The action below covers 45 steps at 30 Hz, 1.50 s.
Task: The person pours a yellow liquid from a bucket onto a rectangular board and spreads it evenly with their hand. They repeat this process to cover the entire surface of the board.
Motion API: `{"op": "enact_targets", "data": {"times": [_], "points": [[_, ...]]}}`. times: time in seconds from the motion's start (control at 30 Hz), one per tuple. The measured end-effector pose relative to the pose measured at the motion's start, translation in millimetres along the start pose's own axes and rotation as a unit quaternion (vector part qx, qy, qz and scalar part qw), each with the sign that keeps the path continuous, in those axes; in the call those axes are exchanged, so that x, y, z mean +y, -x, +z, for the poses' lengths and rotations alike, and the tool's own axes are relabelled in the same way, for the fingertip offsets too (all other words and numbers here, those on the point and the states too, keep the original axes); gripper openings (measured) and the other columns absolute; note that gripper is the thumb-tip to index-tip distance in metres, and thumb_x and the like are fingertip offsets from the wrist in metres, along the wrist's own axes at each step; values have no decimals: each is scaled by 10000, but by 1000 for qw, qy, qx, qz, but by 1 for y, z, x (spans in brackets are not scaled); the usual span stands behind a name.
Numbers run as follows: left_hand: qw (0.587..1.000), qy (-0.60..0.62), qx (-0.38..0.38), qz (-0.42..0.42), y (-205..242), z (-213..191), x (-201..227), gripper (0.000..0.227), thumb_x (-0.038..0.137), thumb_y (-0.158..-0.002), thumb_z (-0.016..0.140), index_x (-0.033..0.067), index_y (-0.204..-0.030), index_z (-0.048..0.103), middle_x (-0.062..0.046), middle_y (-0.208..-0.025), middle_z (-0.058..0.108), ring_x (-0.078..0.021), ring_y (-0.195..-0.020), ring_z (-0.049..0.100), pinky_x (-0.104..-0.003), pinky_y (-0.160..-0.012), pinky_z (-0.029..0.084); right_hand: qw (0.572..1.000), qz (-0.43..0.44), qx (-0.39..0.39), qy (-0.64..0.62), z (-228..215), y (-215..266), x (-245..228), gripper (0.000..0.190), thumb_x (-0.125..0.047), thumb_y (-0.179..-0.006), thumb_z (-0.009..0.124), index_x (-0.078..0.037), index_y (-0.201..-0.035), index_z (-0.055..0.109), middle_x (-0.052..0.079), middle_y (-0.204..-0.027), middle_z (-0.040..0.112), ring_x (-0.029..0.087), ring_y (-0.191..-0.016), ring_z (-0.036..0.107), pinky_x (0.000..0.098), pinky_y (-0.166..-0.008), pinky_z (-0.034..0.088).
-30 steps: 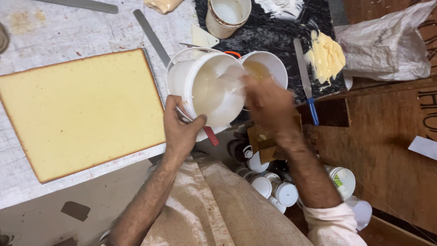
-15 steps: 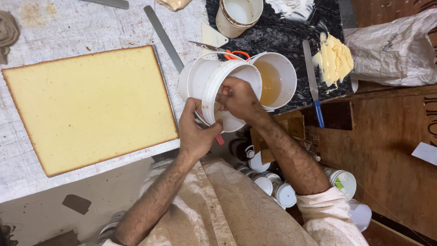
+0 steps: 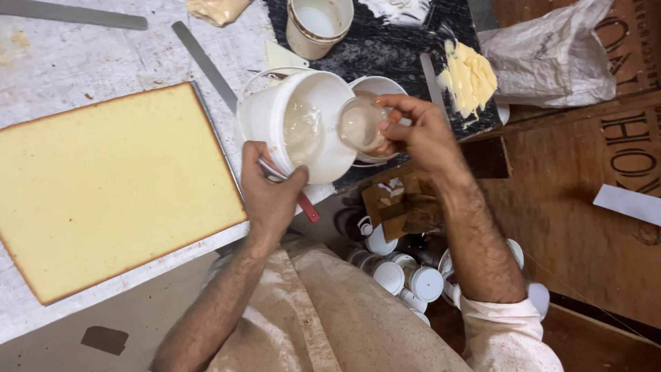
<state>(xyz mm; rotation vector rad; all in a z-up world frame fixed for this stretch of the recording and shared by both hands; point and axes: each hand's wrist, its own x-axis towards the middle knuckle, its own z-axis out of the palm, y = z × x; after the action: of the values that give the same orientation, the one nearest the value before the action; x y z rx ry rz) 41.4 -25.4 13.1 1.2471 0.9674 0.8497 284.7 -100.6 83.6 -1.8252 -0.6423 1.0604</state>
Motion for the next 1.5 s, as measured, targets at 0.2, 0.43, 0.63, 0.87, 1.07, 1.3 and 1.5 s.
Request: {"op": "enact_targets", "data": {"times": [0.2,0.43,0.63,0.87,1.07,1.3,1.5], "points": [[999,40,30,-15,-3,-11,-6,408,-38,-784,756,82,-995,427,-29,-966,545,-100,-852,627,-252,-667,595,990,-7,121,74,-25,-10,36,313,40,-950,623,18,-1261,645,10,-868,571,111,-654,683,229,-574,622],[994,87,39,-47,0,-21,-6,399,-66,-780,723,80,-992,418,-47,-944,557,-119,-788,682,-260,-621,643,764,-333,265,485,-44,-25,96,169,2,-1034,681,25,-1201,670,64,-942,627,104,-652,599,230,-474,508],[998,57,30,-9,3,-23,-11,406,-78,-800,742,67,-1015,429,-55,-971,561,-119,-845,650,-257,-664,615,541,-481,299,621,-57,-7,89,147,-40,-1038,692,-38,-1179,735,-2,-721,535,110,-574,501,287,-430,417],[1000,30,-9,2,9,-21,-11,401,-48,-789,758,66,-1025,455,-55,-961,609,-117,-862,670,-257,-669,609,619,-538,323,472,-9,30,38,140,30,-981,755,-66,-1074,716,5,-780,616,111,-566,509,296,-444,420],[996,61,-51,-29,19,-15,-4,390,-72,-784,740,52,-1014,450,-89,-937,631,-136,-761,685,-267,-577,612,664,-514,113,531,87,22,34,167,-100,-914,740,-126,-1079,751,16,-709,538,175,-591,589,345,-496,489],[988,87,-103,-78,32,-10,-8,380,-88,-779,698,48,-1008,426,-76,-903,621,-127,-673,705,-250,-524,615,811,-374,15,451,119,-4,53,154,-39,-814,729,-61,-966,728,84,-797,684,279,-691,694,392,-572,549],[996,-10,-79,27,36,-10,-11,443,-111,-776,792,29,-1051,474,-128,-901,573,-157,-709,630,-262,-547,547,994,-70,-78,37,108,-8,51,162,38,-940,663,-2,-1092,700,-5,-753,639,124,-647,654,264,-547,546]]}}
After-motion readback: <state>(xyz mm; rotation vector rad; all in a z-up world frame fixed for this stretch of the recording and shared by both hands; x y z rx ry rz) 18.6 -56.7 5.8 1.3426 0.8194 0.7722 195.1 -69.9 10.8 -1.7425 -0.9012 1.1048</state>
